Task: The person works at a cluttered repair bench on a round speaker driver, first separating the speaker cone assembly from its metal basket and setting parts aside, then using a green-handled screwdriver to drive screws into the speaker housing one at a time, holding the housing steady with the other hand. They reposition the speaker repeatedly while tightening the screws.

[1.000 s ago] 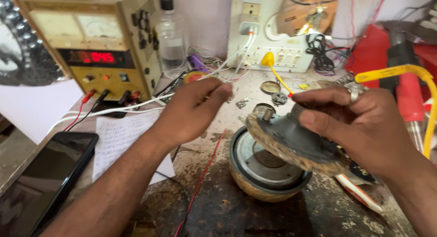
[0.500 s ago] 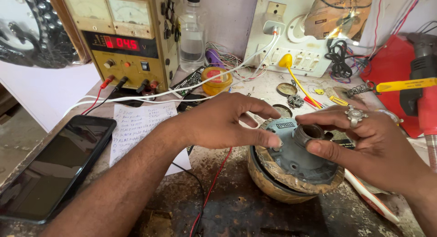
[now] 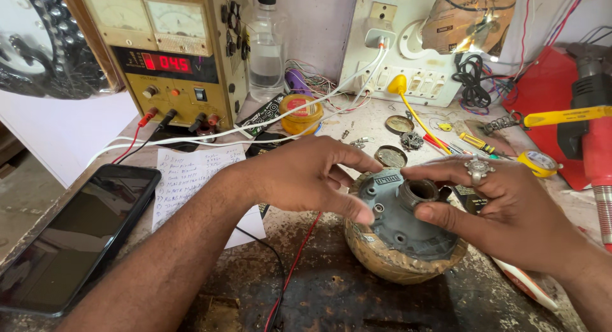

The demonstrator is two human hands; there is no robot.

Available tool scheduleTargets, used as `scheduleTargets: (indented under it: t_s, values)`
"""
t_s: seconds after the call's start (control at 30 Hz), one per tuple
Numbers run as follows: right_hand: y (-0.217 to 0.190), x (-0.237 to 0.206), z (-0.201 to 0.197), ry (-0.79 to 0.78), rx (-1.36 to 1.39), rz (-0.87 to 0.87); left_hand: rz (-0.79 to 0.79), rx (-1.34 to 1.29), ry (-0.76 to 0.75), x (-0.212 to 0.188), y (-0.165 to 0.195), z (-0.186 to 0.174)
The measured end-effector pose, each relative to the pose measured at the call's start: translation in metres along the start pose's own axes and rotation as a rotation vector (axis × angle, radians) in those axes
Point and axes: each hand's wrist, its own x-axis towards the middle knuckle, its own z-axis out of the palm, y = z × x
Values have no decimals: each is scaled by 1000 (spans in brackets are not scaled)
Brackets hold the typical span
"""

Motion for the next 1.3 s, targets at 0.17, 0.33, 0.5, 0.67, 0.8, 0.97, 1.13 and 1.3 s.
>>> scheduleTargets:
  t_s: [0.17, 0.33, 0.5, 0.67, 0.8, 0.97, 1.13, 1.3]
  values:
    - [-3, 1, -2, -7, 10, 30, 106, 89, -55, -1, -1, 3]
    - [-8, 2, -3, 8, -35, 17, 161, 86, -92, 3, -4, 15]
    - [-10, 2, -1, 23, -59, 9, 57, -27, -116, 6, -9, 23]
    - [-11, 3, -2, 29, -129, -82, 109, -98, -92, 6, -9, 27]
    - [-14, 5, -1, 28, -148, -74, 68, -64, -66, 7, -8, 27]
    - [-20, 6, -7, -9, -98, -84, 40, -107, -98, 7, -9, 25]
    - [-18, 6, -11, -129, -38, -167, 78, -161, -102, 7, -13, 23]
    - [-10, 3, -5, -120, 62, -26, -10, -97, -89, 8, -14, 23]
